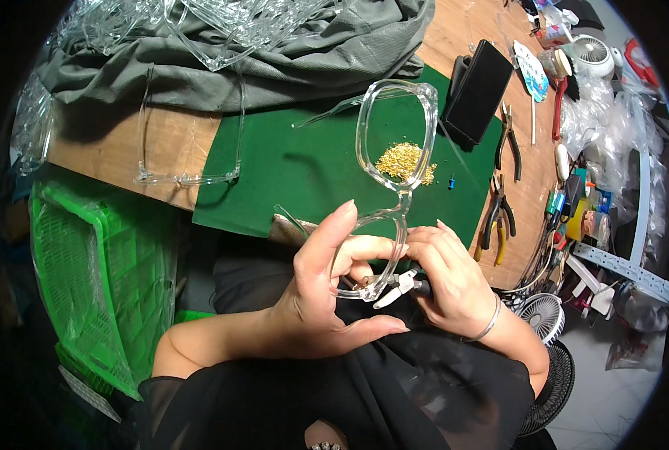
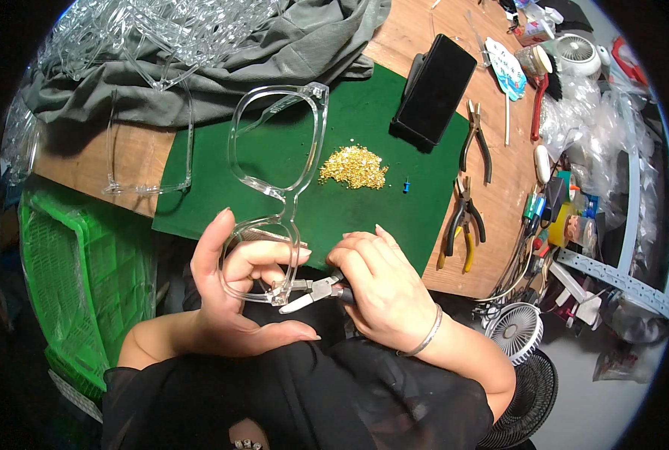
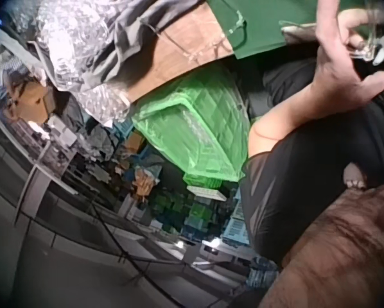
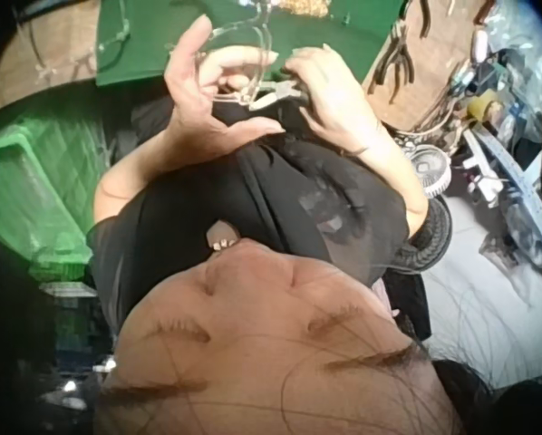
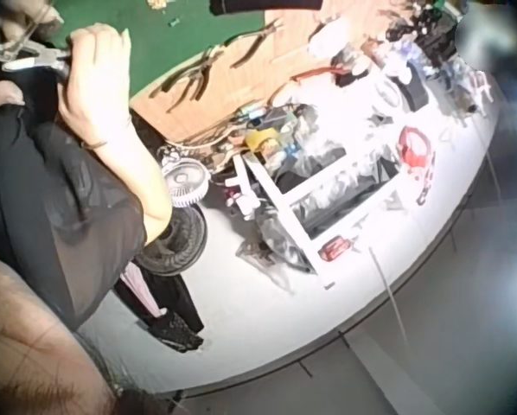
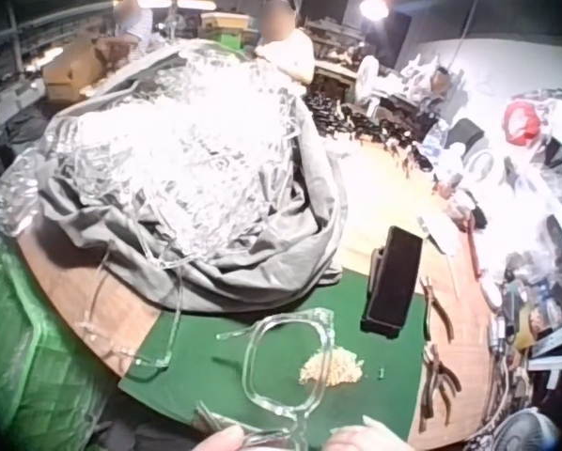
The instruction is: The person uses pliers to adjust the nose bridge and temple arms of a clear plastic eyeglass frame. They repeatedly squeeze and release the frame parts while rotating the glasses to check alignment. The task continues without visible completion or placement of the finished item.
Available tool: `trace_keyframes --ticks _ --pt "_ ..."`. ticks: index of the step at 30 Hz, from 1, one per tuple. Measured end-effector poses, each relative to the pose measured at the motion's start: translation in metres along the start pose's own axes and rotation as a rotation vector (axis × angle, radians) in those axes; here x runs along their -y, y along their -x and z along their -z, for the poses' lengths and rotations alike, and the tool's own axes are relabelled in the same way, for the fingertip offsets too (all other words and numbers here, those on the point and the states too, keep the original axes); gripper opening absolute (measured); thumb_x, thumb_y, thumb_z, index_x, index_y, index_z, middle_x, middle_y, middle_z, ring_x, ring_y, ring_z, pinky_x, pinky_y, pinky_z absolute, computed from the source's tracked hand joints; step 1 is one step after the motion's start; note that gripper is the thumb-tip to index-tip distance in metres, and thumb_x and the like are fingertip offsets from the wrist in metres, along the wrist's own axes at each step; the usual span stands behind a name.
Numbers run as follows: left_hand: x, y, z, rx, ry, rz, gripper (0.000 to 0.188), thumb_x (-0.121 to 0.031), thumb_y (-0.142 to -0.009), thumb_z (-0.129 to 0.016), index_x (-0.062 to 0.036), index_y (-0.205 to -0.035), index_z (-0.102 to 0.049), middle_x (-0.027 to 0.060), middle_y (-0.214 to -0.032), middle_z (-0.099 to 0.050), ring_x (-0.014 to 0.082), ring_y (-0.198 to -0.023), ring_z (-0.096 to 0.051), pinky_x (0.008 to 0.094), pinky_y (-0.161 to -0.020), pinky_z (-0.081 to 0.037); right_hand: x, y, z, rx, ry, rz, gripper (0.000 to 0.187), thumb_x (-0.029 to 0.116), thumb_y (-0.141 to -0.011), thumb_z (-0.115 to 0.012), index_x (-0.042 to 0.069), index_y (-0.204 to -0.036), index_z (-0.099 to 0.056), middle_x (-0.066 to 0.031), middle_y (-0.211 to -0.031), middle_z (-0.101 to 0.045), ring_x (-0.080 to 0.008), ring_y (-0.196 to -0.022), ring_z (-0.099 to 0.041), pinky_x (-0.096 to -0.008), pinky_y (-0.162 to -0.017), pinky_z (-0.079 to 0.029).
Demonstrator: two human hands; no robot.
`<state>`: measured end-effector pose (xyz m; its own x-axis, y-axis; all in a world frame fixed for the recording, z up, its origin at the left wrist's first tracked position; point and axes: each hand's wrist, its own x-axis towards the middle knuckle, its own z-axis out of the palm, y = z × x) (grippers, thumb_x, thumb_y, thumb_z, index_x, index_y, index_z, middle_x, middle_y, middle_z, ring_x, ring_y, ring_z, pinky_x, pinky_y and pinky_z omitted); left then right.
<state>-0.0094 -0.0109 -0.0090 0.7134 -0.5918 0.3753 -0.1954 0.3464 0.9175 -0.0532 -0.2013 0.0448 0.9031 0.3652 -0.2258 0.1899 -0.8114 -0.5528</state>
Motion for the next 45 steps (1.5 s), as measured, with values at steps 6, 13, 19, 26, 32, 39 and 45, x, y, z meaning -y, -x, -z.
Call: trace_keyframes --ticks 6,13,19,26,32,39,45 --pt "0.0 0.002 0.001 0.037 -0.163 0.004 0.112 -0.013 -0.067 -0.08 -0.0035 -0.137 0.008 0.0229 -0.108 -0.053 0.0202 -0.087 -0.058 0.0231 -0.072 -0.045 0.005 -0.006 0.005 0.015 0.052 0.023 0.049 0.001 -0.056 -0.066 0.002 -0.101 -0.048 -0.014 -0.096 -0.049 -0.033 -0.099 -0.05 -0.0494 -0.094 -0.036" --pt "0.0 0.002 0.0 0.015 -0.379 -0.114 0.1 -0.01 -0.069 -0.077 -0.0012 -0.135 -0.002 0.0226 -0.102 -0.057 0.028 -0.086 -0.06 0.0337 -0.071 -0.048 0.003 -0.005 -0.007 -0.112 0.144 0.039 0.035 0.002 -0.059 -0.059 0.002 -0.093 -0.05 -0.0116 -0.086 -0.048 -0.0295 -0.085 -0.05 -0.0481 -0.092 -0.038" --pt "-0.006 0.008 -0.007 -0.106 -0.326 0.014 0.046 -0.009 -0.064 -0.079 0.0028 -0.102 -0.055 0.0126 -0.099 -0.064 0.0259 -0.086 -0.061 0.0339 -0.077 -0.042 0.001 -0.007 -0.016 -0.223 0.245 0.062 0.027 0.005 -0.061 -0.057 0.003 -0.087 -0.052 -0.0102 -0.084 -0.048 -0.0277 -0.083 -0.05 -0.0441 -0.086 -0.04" --pt "-0.004 0.006 -0.007 -0.022 -0.474 -0.066 0.046 -0.006 -0.067 -0.072 -0.001 -0.108 -0.05 0.0106 -0.095 -0.062 0.0221 -0.071 -0.057 0.0339 -0.067 -0.039 -0.018 -0.005 -0.033 -0.31 0.286 0.139 0.018 0.006 -0.061 -0.057 0.001 -0.078 -0.054 -0.0113 -0.081 -0.052 -0.0274 -0.077 -0.053 -0.0396 -0.075 -0.042" --pt "0.005 0.008 -0.009 -0.04 -0.453 -0.115 0.058 0.0 -0.07 -0.067 -0.0055 -0.122 -0.042 0.0084 -0.104 -0.059 0.0166 -0.064 -0.052 0.0333 -0.066 -0.039 -0.025 -0.007 -0.039 -0.34 0.234 0.174 0.02 0.006 -0.06 -0.059 0.001 -0.078 -0.054 -0.0104 -0.082 -0.053 -0.0271 -0.078 -0.054 -0.0384 -0.072 -0.043" --pt "0.0 0.0 -0.01 -0.139 -0.081 0.033 0.1 0.007 -0.064 -0.074 -0.0036 -0.136 -0.005 0.0204 -0.108 -0.052 0.0191 -0.089 -0.058 0.0249 -0.072 -0.048 -0.012 -0.01 -0.01 -0.178 0.131 0.106 0.059 0.006 -0.049 -0.07 0.005 -0.104 -0.051 -0.0111 -0.096 -0.047 -0.0313 -0.098 -0.048 -0.0525 -0.094 -0.033" --pt "-0.006 -0.002 -0.003 -0.087 0.043 0.144 0.114 0.005 -0.062 -0.077 -0.0084 -0.138 0.007 0.0189 -0.112 -0.051 0.0168 -0.088 -0.058 0.0258 -0.076 -0.048 -0.009 -0.011 -0.004 -0.155 0.066 0.113 0.055 0.005 -0.054 -0.07 0.004 -0.105 -0.05 -0.012 -0.096 -0.048 -0.032 -0.095 -0.049 -0.0489 -0.093 -0.035"
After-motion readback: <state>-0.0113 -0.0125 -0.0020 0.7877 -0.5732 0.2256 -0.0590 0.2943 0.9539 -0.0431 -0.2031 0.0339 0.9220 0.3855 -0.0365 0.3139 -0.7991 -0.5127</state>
